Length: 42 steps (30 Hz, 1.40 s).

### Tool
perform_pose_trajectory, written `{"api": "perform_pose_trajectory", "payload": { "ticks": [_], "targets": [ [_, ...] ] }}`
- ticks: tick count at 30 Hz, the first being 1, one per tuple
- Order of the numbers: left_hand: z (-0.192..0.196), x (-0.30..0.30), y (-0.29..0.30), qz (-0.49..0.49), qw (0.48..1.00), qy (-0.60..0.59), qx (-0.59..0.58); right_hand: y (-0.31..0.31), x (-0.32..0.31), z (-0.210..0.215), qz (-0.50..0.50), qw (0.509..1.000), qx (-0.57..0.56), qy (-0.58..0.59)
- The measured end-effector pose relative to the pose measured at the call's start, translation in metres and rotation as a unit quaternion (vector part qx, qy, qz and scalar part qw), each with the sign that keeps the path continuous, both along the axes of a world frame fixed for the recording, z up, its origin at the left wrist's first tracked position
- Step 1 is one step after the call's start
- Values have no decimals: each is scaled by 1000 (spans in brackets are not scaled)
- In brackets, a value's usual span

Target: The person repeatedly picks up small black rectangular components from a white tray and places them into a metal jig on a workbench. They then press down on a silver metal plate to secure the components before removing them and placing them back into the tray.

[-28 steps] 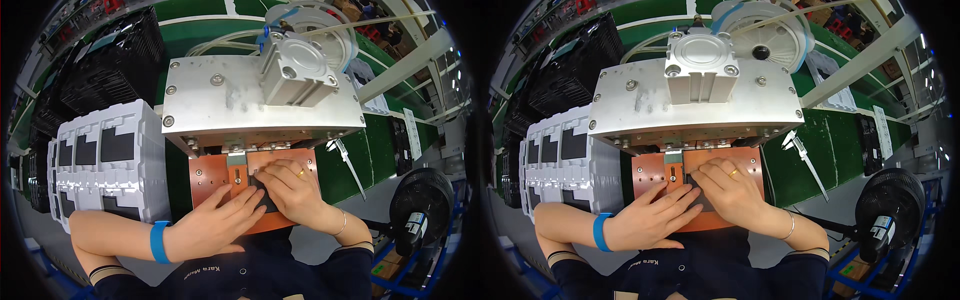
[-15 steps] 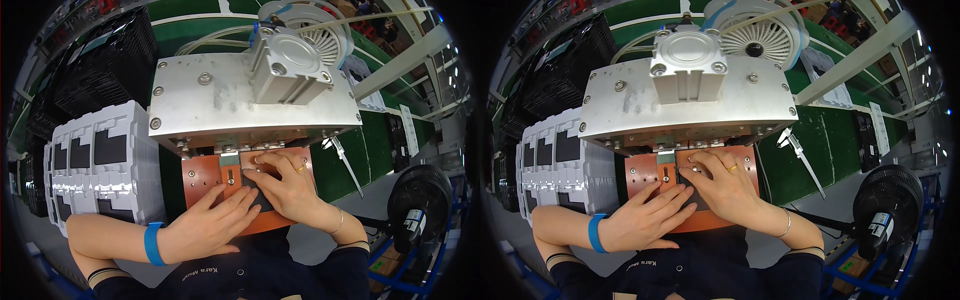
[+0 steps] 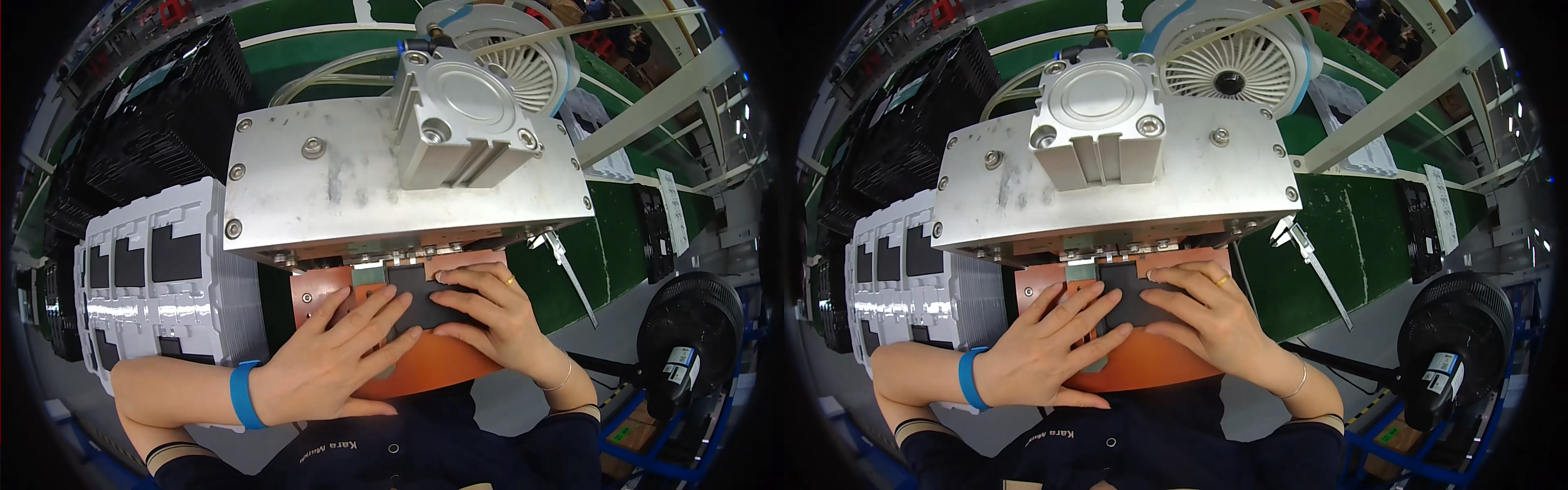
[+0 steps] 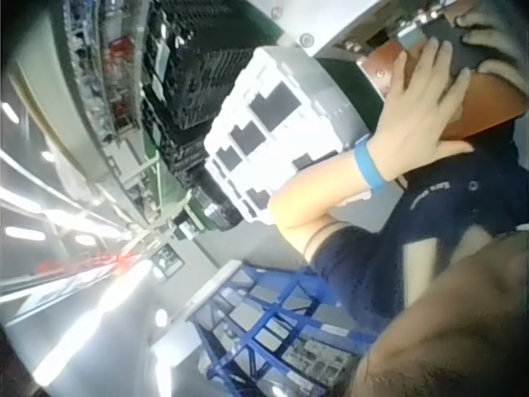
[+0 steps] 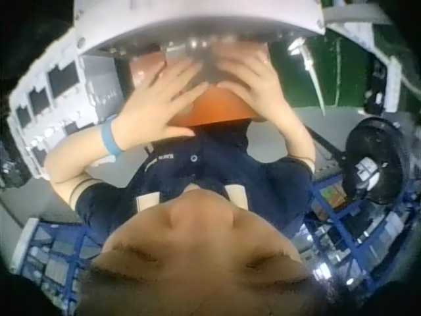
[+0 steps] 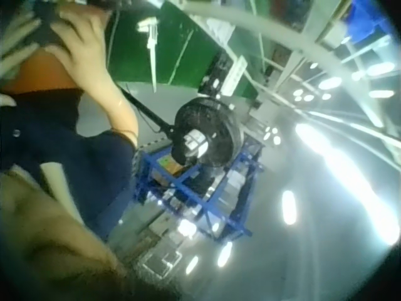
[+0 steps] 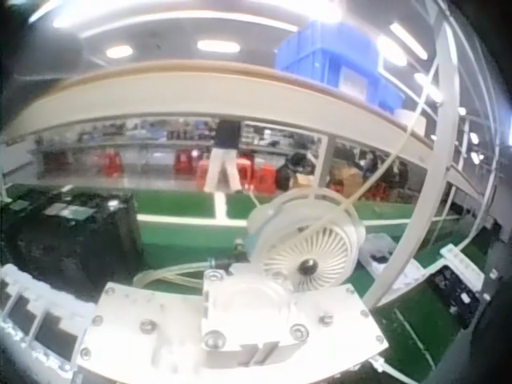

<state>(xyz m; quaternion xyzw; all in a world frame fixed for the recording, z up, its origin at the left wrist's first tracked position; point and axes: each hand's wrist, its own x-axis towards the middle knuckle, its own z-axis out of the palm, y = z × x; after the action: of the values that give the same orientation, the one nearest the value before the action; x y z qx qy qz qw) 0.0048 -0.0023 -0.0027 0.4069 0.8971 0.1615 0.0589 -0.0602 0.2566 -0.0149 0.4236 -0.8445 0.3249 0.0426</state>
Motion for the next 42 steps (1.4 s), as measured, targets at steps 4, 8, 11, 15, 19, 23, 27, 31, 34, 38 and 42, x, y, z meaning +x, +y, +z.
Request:
{"api": "perform_pose_trajectory", "payload": {
  "ticks": [4, 8, 11, 15, 19, 23, 27, 31, 34, 38, 42],
  "targets": [
    [-1, -5, 0, 9, 1000, -1, 2, -2, -12, 0, 17, 1000, -9, 5],
    [-1, -4, 0, 9, 1000, -12, -4, -2, -11, -1, 16, 1000, -11, 0],
    [0, -3, 0, 11, 1000, -17, -5, -3, -10, 0, 15, 1000, -5, -4],
    [-1, -2, 0, 15, 999, -31, 6, -3, -8, 1, 11, 1000, 11, -4],
    [1, -3, 1, 11, 1000, -14, -20, -3, -10, 2, 12, 1000, 15, -9],
    [2, -3, 1, 13, 999, -16, -27, -2, -10, 2, 9, 1000, 19, -21],
    [5, -5, 1, 11, 999, -25, -28, 0, -8, 1, 3, 999, 27, -24],
    [6, -5, 1, 14, 999, -28, -21, -1, -9, 1, 2, 1000, 24, -17],
    [6, -6, 1, 9, 999, -27, -27, -1, -9, 0, 0, 1000, 19, -13],
    [6, -6, 1, 8, 999, -29, -31, -1, -10, 1, -1, 1000, 21, -7],
    [6, -6, 1, 4, 999, -25, -35, 0, -10, -2, -2, 1000, 14, -4]
  ]
}}
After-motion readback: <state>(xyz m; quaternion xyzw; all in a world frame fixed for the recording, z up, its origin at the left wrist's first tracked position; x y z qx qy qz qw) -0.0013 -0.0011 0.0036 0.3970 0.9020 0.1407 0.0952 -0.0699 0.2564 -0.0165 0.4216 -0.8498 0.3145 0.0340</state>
